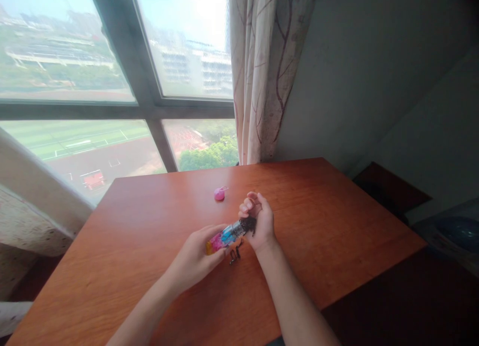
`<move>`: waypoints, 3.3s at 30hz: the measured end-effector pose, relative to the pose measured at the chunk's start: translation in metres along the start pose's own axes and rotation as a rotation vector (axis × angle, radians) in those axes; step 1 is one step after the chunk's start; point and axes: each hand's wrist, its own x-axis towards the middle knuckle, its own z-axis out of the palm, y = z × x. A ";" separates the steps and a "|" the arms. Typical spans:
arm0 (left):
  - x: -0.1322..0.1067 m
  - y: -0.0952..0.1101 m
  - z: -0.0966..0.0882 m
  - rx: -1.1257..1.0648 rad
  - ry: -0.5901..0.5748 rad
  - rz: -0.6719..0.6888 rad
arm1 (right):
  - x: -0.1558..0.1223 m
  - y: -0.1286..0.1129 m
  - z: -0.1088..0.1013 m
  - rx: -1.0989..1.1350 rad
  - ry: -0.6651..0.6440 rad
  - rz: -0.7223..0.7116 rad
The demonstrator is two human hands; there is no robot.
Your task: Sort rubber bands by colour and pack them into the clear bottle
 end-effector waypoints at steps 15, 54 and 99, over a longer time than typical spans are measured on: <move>-0.001 0.007 0.003 0.021 -0.066 -0.006 | 0.003 0.001 0.000 -0.148 0.014 -0.122; 0.002 0.005 0.011 -0.177 0.124 -0.040 | -0.016 0.014 0.012 -0.156 -0.177 -0.084; 0.002 0.003 0.007 -0.010 0.063 0.028 | -0.001 0.003 -0.001 0.127 0.063 0.046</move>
